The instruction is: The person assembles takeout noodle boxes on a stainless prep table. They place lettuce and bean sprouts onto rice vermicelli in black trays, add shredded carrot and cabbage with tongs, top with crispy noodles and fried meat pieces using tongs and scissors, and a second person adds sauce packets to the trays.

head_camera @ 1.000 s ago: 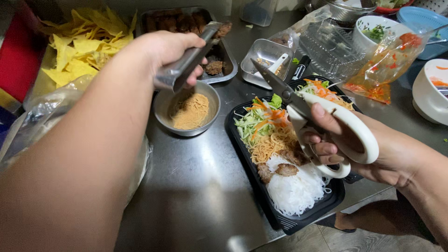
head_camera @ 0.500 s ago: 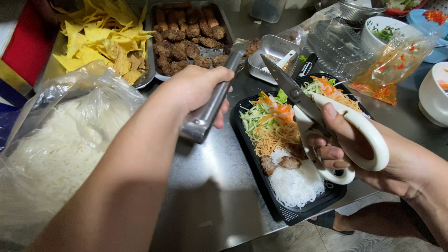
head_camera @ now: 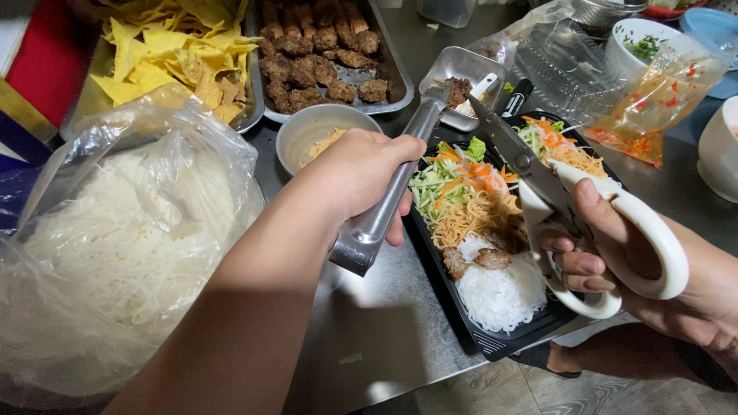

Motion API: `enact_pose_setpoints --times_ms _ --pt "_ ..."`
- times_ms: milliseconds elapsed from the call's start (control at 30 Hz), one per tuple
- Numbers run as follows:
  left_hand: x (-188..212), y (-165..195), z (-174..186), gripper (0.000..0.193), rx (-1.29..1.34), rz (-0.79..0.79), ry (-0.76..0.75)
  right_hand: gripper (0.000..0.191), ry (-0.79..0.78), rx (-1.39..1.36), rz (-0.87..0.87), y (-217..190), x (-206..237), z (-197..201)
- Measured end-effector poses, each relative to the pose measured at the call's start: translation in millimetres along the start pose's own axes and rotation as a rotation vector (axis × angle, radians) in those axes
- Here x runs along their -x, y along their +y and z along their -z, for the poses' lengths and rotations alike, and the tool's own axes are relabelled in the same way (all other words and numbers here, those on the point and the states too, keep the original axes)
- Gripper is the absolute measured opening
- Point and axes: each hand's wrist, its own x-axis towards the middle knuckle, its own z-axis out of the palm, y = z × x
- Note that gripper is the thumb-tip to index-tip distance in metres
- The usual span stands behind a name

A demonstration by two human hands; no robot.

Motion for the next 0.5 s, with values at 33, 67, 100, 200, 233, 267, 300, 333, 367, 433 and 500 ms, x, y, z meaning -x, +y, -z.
enact_pose_setpoints --times_ms 33,67,100,200,233,267,300,333,367,433,500 --pt "-1 0 -1 0.033 -0.002 -0.001 -0.006 0.051 0.015 0.017 -0.004 1 1 0" --pt "-1 0 -1 0.033 -0.005 -0.001 -0.012 0.052 0.025 0.023 0.005 1 1 0" --pt "-2 0 -2 0.033 -0.004 -0.011 -0.015 0.052 0.035 0.03 0.014 1 1 -1" --pt "-2 0 -3 0.032 -0.004 -0.023 -0.016 0.052 0.022 0.002 0.019 2 2 -5" --pt "-1 0 -3 0.031 -0.006 -0.016 -0.012 0.052 0.01 -0.016 0.017 2 3 -7" --pt "-1 -1 -3 0.03 -0.008 -0.009 -0.008 0.052 0.013 -0.025 0.014 2 3 -8" --pt "0 -1 -4 0.03 -0.005 -0.012 -0.011 0.051 0.015 -0.032 0.011 3 4 -9" --pt "1 -2 -4 0.03 -0.003 -0.014 -0.013 0.051 0.017 -0.041 0.007 3 4 -10" --pt "1 -2 -4 0.03 -0.001 -0.017 -0.016 0.051 0.012 -0.036 0.018 3 5 -11" --pt "2 -3 -5 0.031 0.009 -0.021 -0.016 0.052 0.001 -0.027 0.038 5 6 -12" --pt "3 -5 -5 0.032 0.007 -0.028 -0.017 0.05 0.027 -0.037 0.04 7 6 -12"
